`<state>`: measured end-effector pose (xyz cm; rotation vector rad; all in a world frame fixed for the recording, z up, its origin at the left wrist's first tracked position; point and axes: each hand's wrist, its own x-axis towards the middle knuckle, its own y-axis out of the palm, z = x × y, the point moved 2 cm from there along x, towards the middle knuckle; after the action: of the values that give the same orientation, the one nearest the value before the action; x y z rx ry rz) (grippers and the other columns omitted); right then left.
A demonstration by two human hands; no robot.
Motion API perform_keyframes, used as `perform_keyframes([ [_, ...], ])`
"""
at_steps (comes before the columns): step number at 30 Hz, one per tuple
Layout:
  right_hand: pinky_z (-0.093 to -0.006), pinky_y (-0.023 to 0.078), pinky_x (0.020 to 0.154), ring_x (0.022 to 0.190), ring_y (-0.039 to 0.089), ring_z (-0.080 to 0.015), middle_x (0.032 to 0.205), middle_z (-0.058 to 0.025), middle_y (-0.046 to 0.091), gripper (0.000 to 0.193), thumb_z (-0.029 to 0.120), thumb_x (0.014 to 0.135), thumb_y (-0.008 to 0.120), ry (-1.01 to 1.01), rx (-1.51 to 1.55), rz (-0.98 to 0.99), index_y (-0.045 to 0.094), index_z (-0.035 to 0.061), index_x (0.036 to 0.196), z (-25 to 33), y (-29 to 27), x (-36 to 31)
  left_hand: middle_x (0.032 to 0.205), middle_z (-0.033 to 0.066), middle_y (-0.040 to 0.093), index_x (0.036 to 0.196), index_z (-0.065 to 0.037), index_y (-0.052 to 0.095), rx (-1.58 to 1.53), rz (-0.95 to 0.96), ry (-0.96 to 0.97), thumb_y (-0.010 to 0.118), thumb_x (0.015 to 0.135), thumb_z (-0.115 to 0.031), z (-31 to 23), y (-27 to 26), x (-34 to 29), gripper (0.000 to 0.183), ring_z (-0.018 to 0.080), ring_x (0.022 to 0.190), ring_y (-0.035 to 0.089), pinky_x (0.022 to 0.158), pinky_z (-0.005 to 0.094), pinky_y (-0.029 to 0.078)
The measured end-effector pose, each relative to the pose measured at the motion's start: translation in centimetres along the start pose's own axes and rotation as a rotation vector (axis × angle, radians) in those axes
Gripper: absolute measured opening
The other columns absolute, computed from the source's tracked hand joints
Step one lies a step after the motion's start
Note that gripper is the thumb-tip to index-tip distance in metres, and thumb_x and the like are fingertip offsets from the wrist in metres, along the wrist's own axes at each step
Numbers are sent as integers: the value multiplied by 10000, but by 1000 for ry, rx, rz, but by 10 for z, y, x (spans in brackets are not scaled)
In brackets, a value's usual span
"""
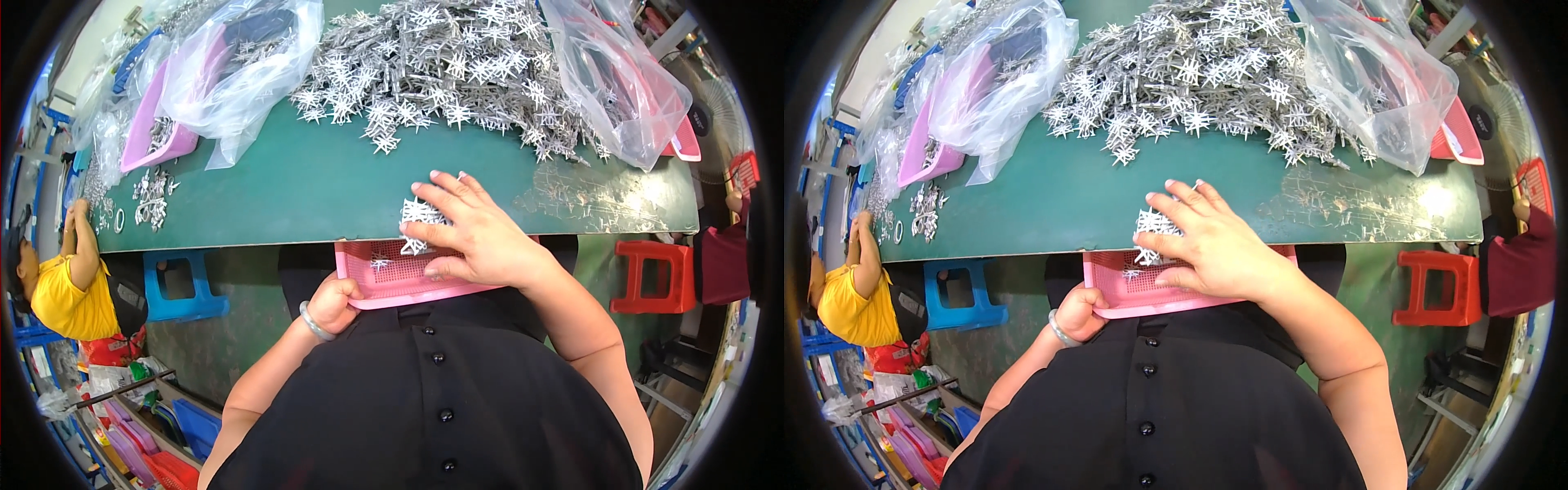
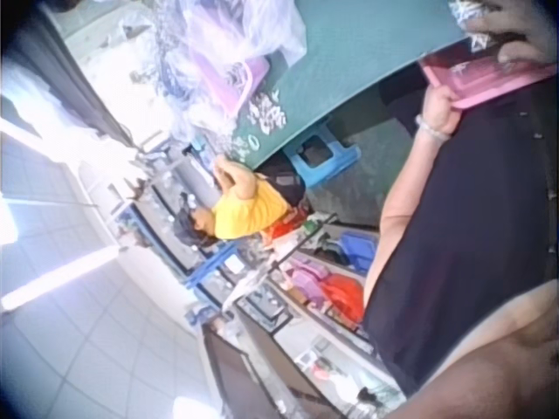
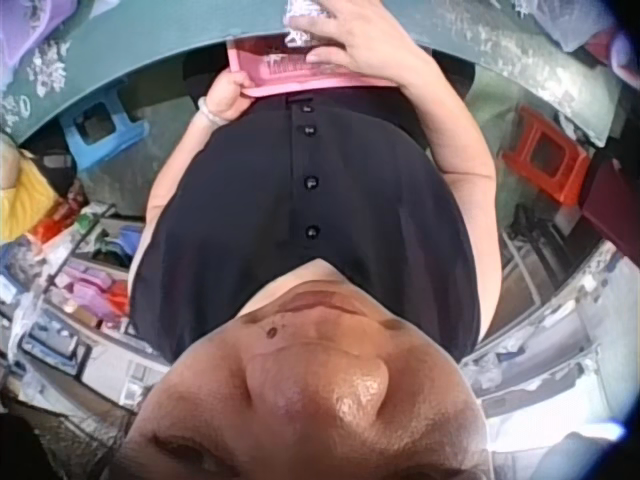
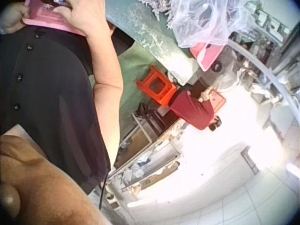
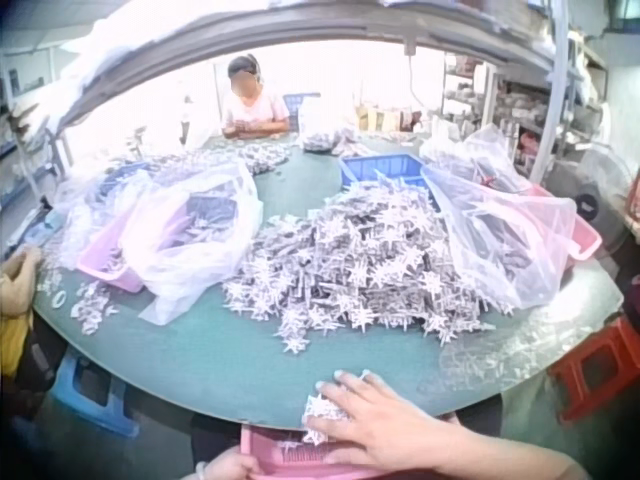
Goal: The person sorts small silver-colored metal components on a table, picking them up from a pile and placing them into a pink plastic tray.
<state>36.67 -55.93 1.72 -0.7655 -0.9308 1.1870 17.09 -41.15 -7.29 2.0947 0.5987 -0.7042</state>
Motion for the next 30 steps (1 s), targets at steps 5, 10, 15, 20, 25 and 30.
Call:
perform_keyframes([
  [5,-521,261,1028,1257,341,-359,1315,-151,412,416,301,728,677,-136,145,50,598,141,1103,17,6,2,1068,137,569,1090,58,518,15,23,0,427,616,98,3,-7,-2,484,262,1006,548,897,365,426],
  [10,-504,298,999,1213,411,-319,1198,-116,525,323,236,763,648,-316,379,104,609,108,1057,25,2,12,1095,133,558,1112,61,500,13,61,21,427,612,101,4,-4,-6,506,259,1040,533,915,352,418],
  [15,-403,381,931,1078,509,-304,1111,-142,554,288,179,782,620,-211,-57,-237,588,44,1034,4,-19,71,1090,134,560,1120,62,495,24,19,11,424,607,111,8,-15,-4,520,262,1019,544,899,351,436],
  [20,-411,348,956,1095,492,-297,1090,-140,555,354,268,799,601,-124,-526,-202,581,55,1082,-25,-17,155,1097,121,532,1217,24,418,-28,47,12,390,589,134,10,-15,-3,638,238,993,528,871,328,433],
  [25,-443,310,983,1141,452,-328,1114,-150,547,489,436,788,593,-25,-594,-108,573,76,1118,-42,2,165,1083,117,526,1223,21,406,-58,51,18,391,595,133,10,-17,-4,639,236,987,526,868,328,433],
  [30,-428,334,949,1047,493,-304,1023,-140,569,464,418,772,611,-64,-601,-145,582,73,1081,-37,3,156,1091,149,557,1150,67,468,-45,44,79,419,611,110,10,-24,-5,543,272,1014,547,912,366,430],
])
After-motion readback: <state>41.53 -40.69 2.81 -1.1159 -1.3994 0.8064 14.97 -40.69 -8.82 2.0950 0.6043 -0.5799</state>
